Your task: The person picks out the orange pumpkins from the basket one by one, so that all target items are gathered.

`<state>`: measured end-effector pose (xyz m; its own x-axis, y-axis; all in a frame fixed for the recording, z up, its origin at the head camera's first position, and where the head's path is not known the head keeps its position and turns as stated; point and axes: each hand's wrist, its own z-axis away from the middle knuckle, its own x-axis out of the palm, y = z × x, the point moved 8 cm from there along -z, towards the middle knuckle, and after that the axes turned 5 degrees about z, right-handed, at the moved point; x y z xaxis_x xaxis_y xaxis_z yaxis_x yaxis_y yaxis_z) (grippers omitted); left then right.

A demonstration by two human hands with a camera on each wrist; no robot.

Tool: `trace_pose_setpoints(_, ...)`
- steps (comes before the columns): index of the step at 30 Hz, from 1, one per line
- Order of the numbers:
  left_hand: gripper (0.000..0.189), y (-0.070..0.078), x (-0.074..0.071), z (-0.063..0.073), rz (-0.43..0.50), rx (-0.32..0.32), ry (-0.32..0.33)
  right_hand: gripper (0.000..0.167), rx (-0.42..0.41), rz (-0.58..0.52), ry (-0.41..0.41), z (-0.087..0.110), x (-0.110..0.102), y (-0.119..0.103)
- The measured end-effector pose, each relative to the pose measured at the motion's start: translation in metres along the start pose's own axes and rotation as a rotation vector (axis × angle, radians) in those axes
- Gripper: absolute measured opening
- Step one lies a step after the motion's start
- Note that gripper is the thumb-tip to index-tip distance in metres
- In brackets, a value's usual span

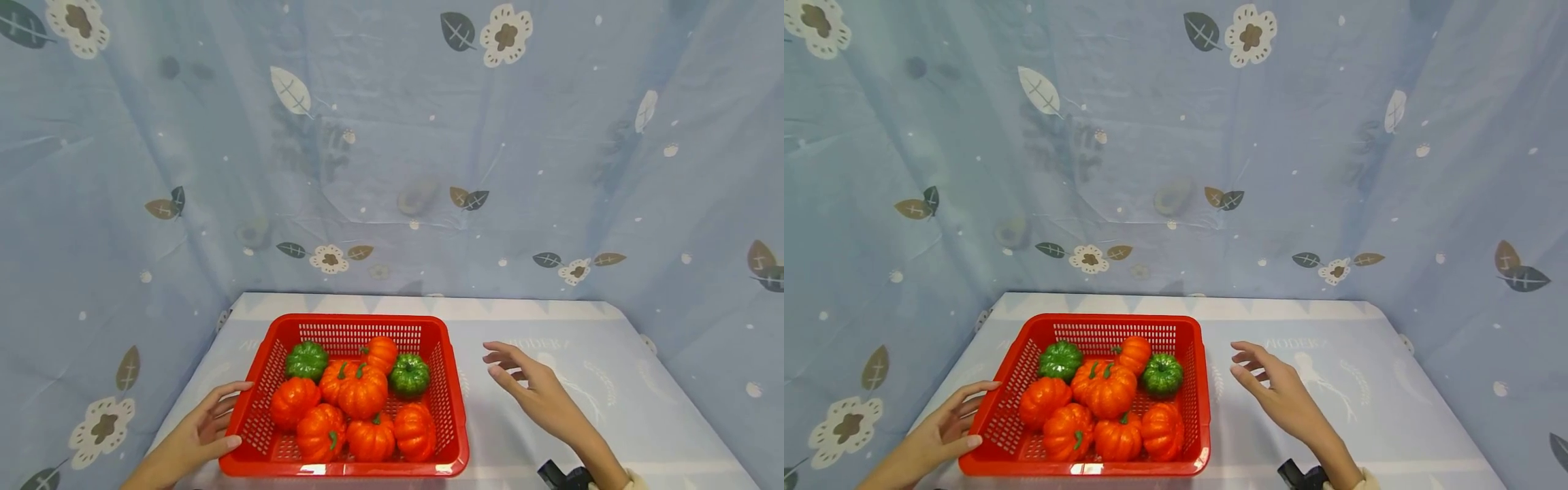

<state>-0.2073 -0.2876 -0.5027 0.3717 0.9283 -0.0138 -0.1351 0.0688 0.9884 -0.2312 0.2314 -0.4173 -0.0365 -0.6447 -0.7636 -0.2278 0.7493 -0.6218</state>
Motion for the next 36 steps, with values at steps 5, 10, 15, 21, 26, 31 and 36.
trace_pose_setpoints(5, 0.068, 0.000, 0.000, -0.001, 0.007, -0.012, -0.004, 0.046, -0.027, -0.016, -0.020, -0.009, 0.006, -0.010)
trace_pose_setpoints(10, 0.070, -0.003, 0.000, 0.000, -0.001, -0.035, 0.024, 0.045, -0.092, -0.031, -0.040, -0.019, 0.008, -0.027)
trace_pose_setpoints(15, 0.071, -0.004, 0.001, 0.001, -0.015, -0.015, 0.030, 0.047, -0.127, -0.056, -0.099, -0.035, 0.018, -0.045)
trace_pose_setpoints(21, 0.075, -0.008, 0.000, -0.004, -0.037, -0.024, 0.094, 0.048, -0.211, -0.076, -0.171, -0.050, 0.035, -0.069)
trace_pose_setpoints(26, 0.076, -0.010, -0.001, -0.006, -0.050, -0.006, 0.134, 0.051, -0.292, -0.093, -0.248, -0.059, 0.054, -0.097)
trace_pose_setpoints(31, 0.075, -0.010, -0.002, -0.005, -0.050, -0.001, 0.146, 0.055, -0.361, -0.130, -0.346, -0.067, 0.075, -0.122)
trace_pose_setpoints(36, 0.073, -0.010, -0.001, -0.003, -0.028, -0.007, 0.136, 0.051, -0.405, -0.136, -0.427, -0.073, 0.095, -0.135)
